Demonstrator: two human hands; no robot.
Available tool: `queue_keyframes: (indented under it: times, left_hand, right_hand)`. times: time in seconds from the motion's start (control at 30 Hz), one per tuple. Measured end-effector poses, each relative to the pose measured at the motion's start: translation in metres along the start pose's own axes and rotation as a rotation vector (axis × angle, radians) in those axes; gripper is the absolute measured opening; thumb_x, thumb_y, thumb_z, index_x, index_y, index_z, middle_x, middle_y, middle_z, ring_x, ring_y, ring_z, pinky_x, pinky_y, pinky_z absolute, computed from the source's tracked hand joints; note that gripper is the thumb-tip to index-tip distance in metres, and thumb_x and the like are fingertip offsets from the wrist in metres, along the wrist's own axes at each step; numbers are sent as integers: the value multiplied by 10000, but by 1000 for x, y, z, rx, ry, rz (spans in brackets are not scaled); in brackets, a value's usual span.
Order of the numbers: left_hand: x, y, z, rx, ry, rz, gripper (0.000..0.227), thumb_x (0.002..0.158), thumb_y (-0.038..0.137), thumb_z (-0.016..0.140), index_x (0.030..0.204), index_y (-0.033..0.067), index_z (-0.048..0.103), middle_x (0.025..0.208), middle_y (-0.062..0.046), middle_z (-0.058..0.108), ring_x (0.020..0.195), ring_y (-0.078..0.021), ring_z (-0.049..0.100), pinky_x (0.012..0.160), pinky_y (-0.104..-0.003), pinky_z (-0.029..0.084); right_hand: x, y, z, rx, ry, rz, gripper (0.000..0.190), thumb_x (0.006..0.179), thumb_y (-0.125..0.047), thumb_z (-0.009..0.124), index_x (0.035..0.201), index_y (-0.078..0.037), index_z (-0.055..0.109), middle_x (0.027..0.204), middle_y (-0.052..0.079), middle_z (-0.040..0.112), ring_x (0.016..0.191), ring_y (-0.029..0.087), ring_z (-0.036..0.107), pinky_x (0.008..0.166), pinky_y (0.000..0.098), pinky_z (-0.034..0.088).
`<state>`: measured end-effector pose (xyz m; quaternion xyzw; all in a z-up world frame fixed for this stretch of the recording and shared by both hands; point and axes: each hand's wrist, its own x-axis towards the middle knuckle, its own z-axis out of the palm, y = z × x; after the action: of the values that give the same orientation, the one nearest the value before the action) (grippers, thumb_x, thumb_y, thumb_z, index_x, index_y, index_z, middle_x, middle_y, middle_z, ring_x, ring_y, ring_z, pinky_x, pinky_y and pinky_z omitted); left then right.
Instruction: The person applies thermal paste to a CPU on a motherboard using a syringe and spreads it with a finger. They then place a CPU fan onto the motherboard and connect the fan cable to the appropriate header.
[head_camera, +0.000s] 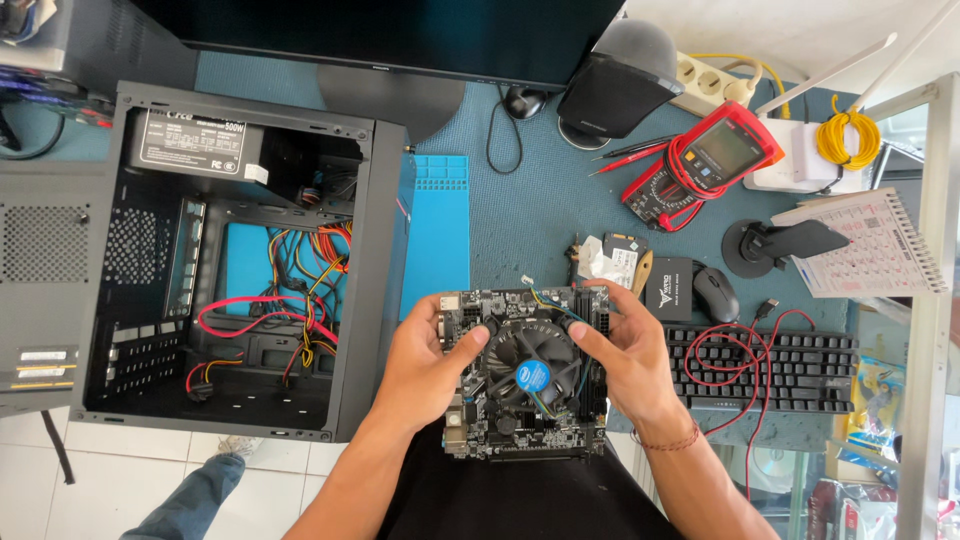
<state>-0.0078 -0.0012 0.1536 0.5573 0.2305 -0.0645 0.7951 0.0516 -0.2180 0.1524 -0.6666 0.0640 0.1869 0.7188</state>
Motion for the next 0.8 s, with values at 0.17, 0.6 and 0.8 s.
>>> queue_keyframes:
  times: [0.17,0.6,0.8]
  left_hand:
    - [-3,-4,0,18,-30,12,584,802,162,723,1247,-108,458,1098,-241,631,1093,-263,584,935,-421,484]
    - [-5,67,17,539,-101,-262,1150,657,507,780,1487,-16,181,1434,-369,268,1304,-495,367,1018,-620,387]
    - [9,-1,-20,88,-16,-78,664,862,259,656,1353,-114,411,988,-232,638,805,-203,613,638,-305,487]
  right_hand:
    - [0,7,-3,31,2,-20,525,745,-33,718,1234,31,539,790,254,692,702,240,661,706,395,551]
    - [30,33,-13,64,67,86,498,834,-11,645,1307,-54,495,783,201,658,699,240,662,682,377,553]
    - [50,59,-35,136,123,126,410,840,-13,648,1236,-71,558,754,213,663,666,241,680,611,365,569]
